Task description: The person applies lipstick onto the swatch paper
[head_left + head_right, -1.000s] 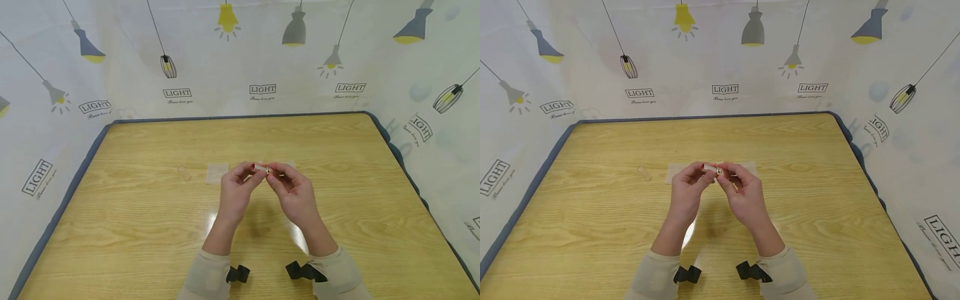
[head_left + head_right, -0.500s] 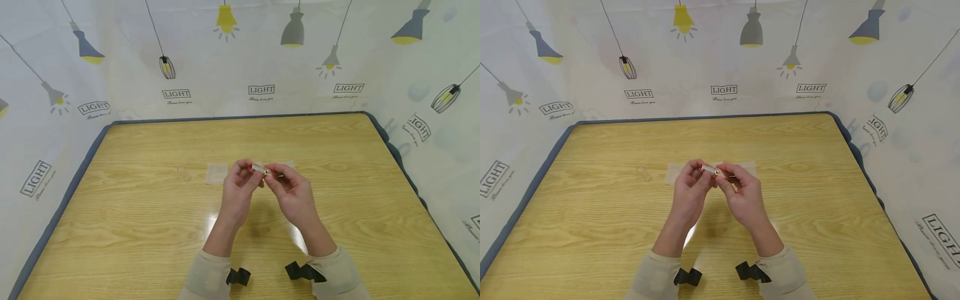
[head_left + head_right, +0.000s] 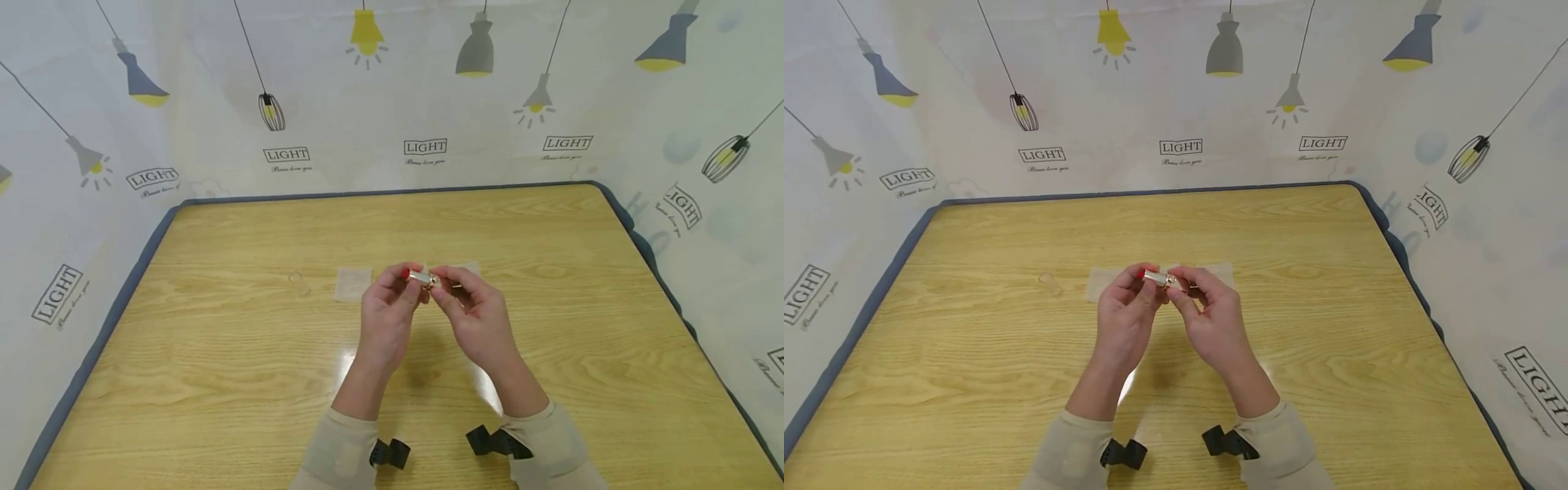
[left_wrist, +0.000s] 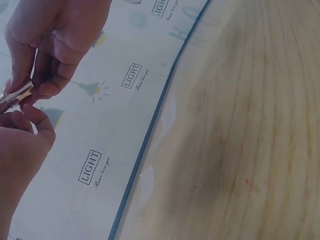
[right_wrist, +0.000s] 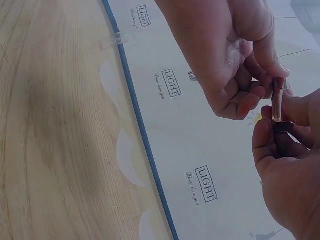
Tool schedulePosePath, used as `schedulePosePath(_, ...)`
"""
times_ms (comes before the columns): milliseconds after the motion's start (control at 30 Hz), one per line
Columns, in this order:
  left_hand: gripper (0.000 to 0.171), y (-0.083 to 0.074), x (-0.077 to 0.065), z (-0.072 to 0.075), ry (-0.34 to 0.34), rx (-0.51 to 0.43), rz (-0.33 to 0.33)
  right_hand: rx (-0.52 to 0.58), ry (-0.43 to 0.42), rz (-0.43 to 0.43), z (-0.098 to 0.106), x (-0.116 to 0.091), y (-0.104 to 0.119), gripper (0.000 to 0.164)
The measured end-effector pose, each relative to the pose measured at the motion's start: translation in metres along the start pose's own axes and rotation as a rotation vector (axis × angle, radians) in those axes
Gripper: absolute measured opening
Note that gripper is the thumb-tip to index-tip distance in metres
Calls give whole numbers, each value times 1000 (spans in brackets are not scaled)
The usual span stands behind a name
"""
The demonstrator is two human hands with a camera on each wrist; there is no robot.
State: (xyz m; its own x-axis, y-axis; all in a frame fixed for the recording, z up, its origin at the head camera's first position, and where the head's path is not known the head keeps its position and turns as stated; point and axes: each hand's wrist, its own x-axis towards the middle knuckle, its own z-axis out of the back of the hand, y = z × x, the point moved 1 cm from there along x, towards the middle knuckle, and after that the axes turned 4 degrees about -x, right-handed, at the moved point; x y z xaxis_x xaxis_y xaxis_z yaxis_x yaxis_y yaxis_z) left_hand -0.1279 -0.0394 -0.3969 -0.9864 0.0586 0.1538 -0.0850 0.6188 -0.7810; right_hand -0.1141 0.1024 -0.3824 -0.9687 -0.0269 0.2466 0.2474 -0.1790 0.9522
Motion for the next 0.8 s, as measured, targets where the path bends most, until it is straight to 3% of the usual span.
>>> schedulePosePath(100, 10, 0, -1, 1, 23, -25, 9, -2, 5, -2, 0, 0, 0, 24)
schedulePosePath(333, 16, -1, 0, 3, 51, -28, 34, -16, 9, 24, 1, 2, 0, 24)
schedulePosePath(467, 10, -3, 1, 4, 65, -23, 44, 7, 19, 21, 1, 3, 0, 25)
schedulePosePath(800, 27, -5, 1, 5, 114, -72, 56, 53, 31, 0, -2, 3, 0, 24)
